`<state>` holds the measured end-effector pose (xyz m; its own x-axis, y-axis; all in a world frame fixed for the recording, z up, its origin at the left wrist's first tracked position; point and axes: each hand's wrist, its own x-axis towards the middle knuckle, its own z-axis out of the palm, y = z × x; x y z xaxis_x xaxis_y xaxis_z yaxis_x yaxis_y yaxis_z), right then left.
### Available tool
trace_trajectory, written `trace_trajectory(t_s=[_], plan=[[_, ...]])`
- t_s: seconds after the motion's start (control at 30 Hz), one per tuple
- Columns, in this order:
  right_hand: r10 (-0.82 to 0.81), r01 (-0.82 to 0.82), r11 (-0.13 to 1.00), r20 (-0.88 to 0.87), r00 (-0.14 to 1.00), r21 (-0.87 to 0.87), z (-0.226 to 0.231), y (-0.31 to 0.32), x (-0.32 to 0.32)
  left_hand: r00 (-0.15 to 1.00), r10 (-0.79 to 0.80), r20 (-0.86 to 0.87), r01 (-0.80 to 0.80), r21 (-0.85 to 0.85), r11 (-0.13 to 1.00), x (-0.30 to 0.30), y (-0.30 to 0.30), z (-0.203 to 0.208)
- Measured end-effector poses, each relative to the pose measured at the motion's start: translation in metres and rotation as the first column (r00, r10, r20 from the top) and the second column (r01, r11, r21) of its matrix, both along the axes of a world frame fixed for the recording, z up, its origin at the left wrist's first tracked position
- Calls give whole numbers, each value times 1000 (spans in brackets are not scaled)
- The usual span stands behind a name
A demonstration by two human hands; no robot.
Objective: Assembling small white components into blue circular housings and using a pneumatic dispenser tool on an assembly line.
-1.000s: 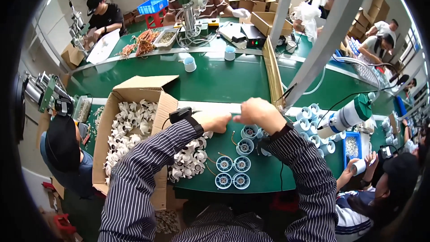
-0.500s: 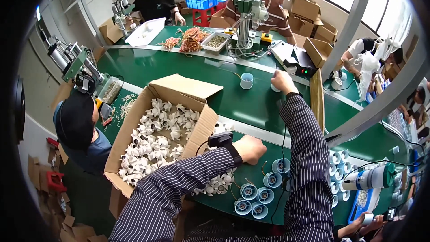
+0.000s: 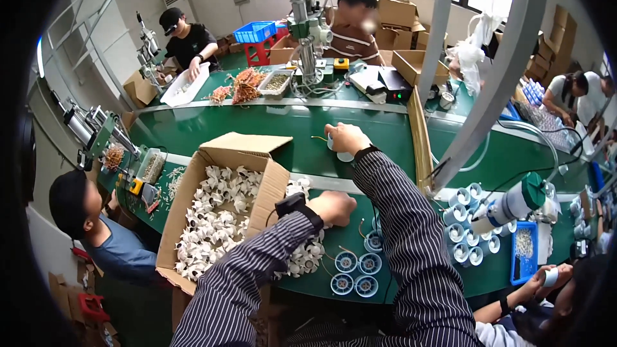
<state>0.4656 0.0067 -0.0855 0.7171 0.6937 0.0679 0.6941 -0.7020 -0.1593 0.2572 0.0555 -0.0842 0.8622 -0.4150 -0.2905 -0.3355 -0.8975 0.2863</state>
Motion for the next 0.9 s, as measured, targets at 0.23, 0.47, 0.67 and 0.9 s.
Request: trace_trajectory(t_s=[0.23,0.47,0.67,0.9], plan=[[112,-121,988,-91,990,-92,53,-114,-83,989,70,-127,-58,95,994,6,5,28],[50,-58,998,-341,939,-12,32,-195,-125,956,79,-282,-66,56,996,10,-1,26],[39,-41,999,-454,890,4,49,-212,-168,999,0,51,9,-177,984,14,-15,5],[27,80,950,-336,942,301,49,-236,-215,996,73,42,-66,-160,985,-7,-12,17]])
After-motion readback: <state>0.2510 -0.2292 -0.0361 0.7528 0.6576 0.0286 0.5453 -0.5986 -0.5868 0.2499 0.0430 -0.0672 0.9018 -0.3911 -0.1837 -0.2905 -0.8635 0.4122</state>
